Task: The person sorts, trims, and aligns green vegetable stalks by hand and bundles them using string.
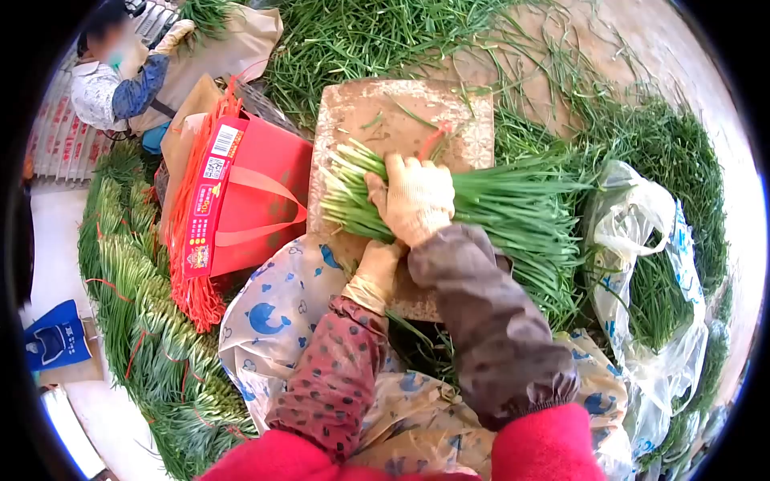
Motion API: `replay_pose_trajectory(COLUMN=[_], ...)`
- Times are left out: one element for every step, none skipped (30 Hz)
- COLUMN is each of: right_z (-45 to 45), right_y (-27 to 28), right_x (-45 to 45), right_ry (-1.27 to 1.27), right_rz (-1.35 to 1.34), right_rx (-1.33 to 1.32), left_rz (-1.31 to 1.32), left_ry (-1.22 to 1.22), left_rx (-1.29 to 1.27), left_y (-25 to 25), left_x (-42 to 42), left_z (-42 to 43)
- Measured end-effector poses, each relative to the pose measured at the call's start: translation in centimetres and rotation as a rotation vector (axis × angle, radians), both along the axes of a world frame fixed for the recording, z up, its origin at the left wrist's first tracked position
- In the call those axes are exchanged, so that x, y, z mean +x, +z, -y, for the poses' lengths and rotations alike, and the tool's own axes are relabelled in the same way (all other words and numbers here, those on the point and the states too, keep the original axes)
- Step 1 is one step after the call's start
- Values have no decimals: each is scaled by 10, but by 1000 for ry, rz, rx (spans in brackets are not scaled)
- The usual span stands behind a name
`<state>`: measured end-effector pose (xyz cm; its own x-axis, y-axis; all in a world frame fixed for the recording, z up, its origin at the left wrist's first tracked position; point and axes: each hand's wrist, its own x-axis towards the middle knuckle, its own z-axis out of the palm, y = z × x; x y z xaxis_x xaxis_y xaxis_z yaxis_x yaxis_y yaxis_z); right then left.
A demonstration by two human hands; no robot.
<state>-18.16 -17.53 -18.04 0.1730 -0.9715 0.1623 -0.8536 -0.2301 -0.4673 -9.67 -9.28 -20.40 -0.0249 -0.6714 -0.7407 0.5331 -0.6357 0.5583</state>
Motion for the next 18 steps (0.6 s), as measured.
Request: replay_pose_trajectory(right_z=[5, 6, 9, 9, 10, 11, 13, 15, 14, 18, 17, 17, 16, 15, 11, 4, -4, -12], right_y=[-2, -1, 2, 0, -4, -7, -5, -2, -2, 4, 11, 21, 30, 33, 36, 41, 45, 52], right_x=[0, -3, -4, -5, -6, -6, -6, -6, -6, -7, -11, -15, -19, -23, -27, -32, -38, -44], right_ry=[-25, -19, -4, -2, -10, -18, -18, -14, -13, 0, -9, 22, 55, 64, 57, 49, 38, 33], right_rz=[-5, -24, -44, -46, -34, -17, -7, -34, -65, -93, -99, -119, -140, -136, -148, -157, -164, -148], right_rx=[27, 49, 64, 49, 7, -33, -48, -30, -5, 68, 67, 47, 25, 67, 57, 1, -54, -59], left_rz=[-18, -20, 2, 24, 25, 67, 112, 68, 74, -9, -101, -123, -138, -155, -170, -211, -221, -224], left_ry=[11, 1, -4, -5, -3, -19, -35, -29, -30, -8, 13, 16, 12, 30, 45, 116, 100, 149], left_rx=[-85, -90, -39, 9, -11, 2, 17, -48, -54, -9, 36, 65, 57, 54, 52, 81, 75, 71], left_y=[-13, -24, -32, -38, -36, -34, -33, -33, -34, -22, -12, -11, -10, -7, -8, -13, -18, -17], left_x=[0, 0, 0, -1, -3, -4, -4, -4, -1, -1, -3, -4, -4, -4, -4, -4, -4, -5], left_z=[-3, -2, 1, 4, 7, 8, 7, 6, 3, 3, 4, 5, 4, 5, 5, 6, 4, 2])
